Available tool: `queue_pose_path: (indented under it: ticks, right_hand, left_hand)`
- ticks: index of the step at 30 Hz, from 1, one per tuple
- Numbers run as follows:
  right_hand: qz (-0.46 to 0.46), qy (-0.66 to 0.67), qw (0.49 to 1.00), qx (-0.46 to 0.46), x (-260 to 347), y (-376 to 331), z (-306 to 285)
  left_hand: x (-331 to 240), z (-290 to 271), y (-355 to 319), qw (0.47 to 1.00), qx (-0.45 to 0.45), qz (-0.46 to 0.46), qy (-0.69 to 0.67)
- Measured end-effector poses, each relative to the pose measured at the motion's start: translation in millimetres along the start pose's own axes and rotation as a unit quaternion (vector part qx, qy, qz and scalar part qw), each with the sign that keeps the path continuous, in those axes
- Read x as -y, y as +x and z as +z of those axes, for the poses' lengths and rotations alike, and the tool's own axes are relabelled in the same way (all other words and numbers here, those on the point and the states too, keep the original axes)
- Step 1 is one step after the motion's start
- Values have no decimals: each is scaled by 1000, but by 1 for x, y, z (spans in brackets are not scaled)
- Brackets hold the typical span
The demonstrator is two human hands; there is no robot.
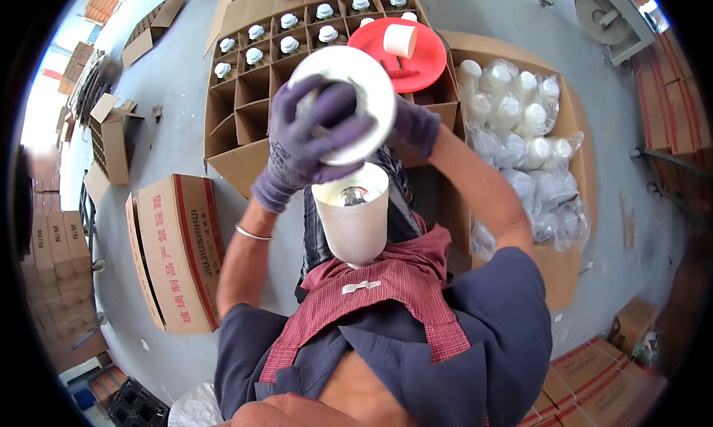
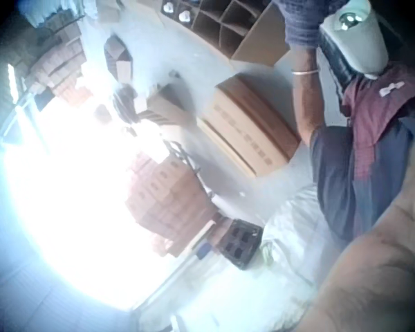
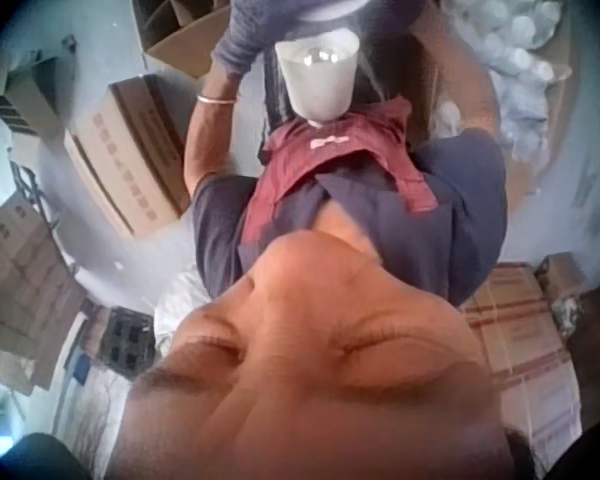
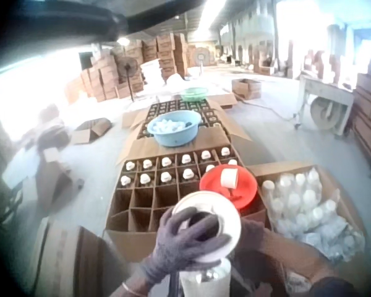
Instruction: The person places items into plastic bags and then packs them into a partitioned box while sitting on the floor of a warehouse.
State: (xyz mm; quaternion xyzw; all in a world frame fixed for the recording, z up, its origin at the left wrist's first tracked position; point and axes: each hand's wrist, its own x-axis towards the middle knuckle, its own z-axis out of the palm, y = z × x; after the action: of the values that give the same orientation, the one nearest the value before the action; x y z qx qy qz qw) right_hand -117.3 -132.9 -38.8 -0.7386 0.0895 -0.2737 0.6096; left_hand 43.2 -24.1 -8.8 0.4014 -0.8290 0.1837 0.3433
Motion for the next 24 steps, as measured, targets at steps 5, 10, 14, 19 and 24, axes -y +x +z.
queue_pose_path:
  ticks: [5,10,14,19,24]
  right_hand:
    - [206,244,930,182,16,-33,4]
    - [386,155,908,54,-27,-32,-20]
    - [314,135,924,-170,-52,-71,-18]
    - [200,76,972,-99,-49,-83,45]
    - [138,-139,980,17,-66,-86,63]
  left_hand:
    - [-18,-18,11,968,140,170,-124]
    - [3,-1,-30,952,178,24,-247]
    - [2,11,-90,873,210,-163,-409]
    - [-6,26,-91,868,252,-129,-407]
    - [-41,16,-110,890,261,-154,-340]
